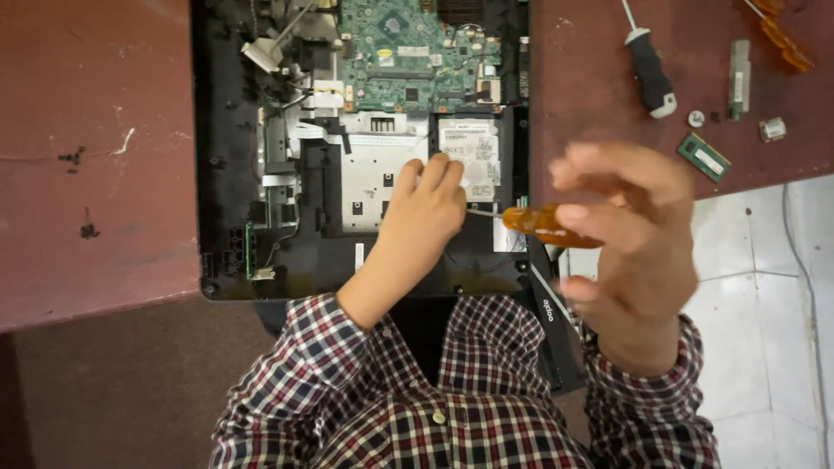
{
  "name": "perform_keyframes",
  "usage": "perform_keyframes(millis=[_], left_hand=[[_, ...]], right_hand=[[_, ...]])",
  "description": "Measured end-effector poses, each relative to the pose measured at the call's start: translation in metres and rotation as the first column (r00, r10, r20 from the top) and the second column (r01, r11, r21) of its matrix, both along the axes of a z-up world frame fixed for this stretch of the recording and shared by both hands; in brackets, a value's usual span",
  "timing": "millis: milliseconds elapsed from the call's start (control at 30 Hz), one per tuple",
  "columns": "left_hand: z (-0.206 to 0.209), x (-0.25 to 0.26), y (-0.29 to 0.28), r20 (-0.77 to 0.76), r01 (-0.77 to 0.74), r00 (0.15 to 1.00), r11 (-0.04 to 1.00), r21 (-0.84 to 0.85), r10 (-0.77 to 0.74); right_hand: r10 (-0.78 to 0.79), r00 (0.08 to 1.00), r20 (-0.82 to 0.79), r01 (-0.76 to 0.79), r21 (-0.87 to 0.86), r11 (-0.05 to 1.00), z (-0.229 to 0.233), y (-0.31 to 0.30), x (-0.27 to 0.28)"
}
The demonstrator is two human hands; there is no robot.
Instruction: The person uses a screwdriver to remove screws from the back of a disassembled laptop. They remove a metal cover plate, unscrew and lift out a hard drive, and then proceed to unscrew and remove a small circuit board component from the motherboard area.
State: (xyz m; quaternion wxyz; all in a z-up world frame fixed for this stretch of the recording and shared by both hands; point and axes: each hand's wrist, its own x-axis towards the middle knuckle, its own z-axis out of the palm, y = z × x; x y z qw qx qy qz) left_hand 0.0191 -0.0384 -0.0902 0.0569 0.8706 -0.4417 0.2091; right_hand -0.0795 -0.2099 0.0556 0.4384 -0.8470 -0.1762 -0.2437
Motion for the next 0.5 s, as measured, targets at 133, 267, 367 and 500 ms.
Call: perform_keyframes(millis=[133, 267, 367, 500], left_hand=[[-0.008, 0.000, -0.004, 0.012, -0.018, 1.000, 0.998, -0.067, 0.018], [-0.008, 0.000, -0.003, -0.035, 0.007, 0.999, 0.998, -0.061, -0.009], [-0.010, 0.001, -0.006, -0.014, 0.002, 1.000, 0.994, -0.105, -0.003], [-0.013, -0.002, -0.006, 0.003, -0.025, 1.000, 0.997, -0.076, 0.026]], right_hand=[[-0.047, 0.991, 0.127, 0.040, 0.055, 0.998, -0.034, -0.002, -0.002], [0.011, 0.997, 0.074, -0.023, 0.169, 0.985, -0.035, 0.001, -0.009], [0.078, 0.996, 0.053, -0.085, 0.140, 0.987, -0.033, -0.003, -0.008], [0.043, 0.997, 0.071, -0.051, 0.118, 0.992, -0.036, 0.006, -0.009]])
